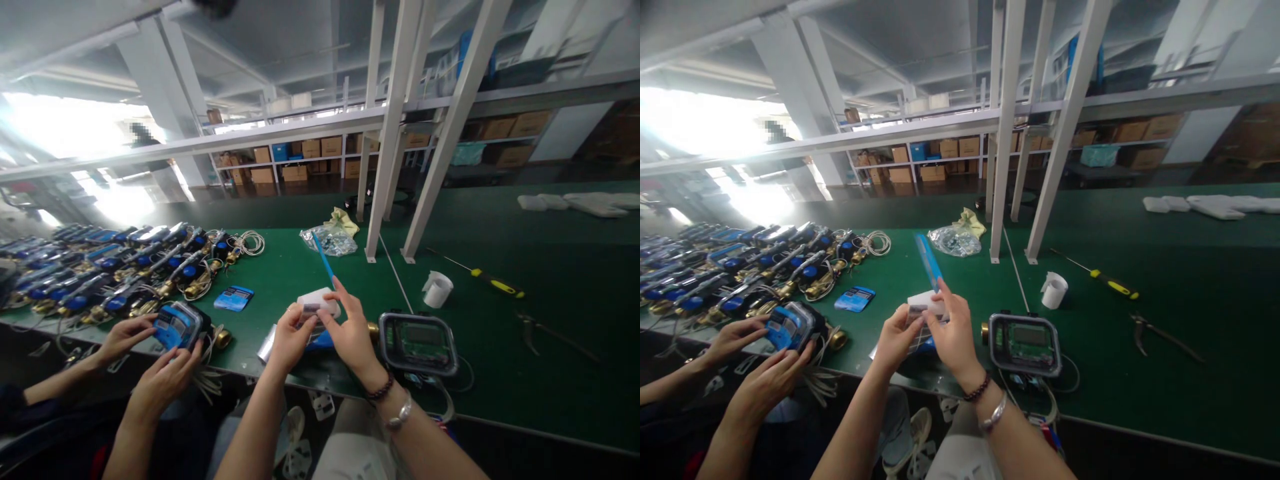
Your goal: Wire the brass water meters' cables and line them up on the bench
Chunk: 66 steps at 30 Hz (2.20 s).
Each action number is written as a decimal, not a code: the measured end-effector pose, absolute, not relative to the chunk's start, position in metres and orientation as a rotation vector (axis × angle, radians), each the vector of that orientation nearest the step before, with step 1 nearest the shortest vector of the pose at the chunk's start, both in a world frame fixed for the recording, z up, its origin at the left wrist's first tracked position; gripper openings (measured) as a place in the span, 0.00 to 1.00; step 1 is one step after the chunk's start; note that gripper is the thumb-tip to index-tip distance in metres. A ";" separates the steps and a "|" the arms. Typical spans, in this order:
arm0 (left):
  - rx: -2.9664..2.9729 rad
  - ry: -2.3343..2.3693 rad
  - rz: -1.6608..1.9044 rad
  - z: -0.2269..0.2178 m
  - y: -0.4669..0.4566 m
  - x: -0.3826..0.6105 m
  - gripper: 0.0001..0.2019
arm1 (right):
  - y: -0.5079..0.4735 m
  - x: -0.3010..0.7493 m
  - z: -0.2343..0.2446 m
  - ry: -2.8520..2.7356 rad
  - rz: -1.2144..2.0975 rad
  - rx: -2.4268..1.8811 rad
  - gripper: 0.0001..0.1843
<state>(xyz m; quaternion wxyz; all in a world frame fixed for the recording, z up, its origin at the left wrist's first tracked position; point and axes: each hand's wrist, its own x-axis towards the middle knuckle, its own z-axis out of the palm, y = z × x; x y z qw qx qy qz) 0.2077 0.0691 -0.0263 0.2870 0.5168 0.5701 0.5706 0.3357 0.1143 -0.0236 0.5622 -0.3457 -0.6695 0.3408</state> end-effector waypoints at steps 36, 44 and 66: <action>1.051 1.743 1.551 -0.038 0.087 0.203 0.18 | 0.098 0.330 -0.031 -1.478 0.827 -0.778 0.07; 1.368 1.792 1.651 -0.017 0.080 0.197 0.21 | 0.091 0.380 -0.020 -1.427 1.457 -0.852 0.24; 0.933 1.308 1.746 0.031 0.005 0.287 0.34 | 0.068 0.436 0.025 -0.992 1.793 -0.530 0.44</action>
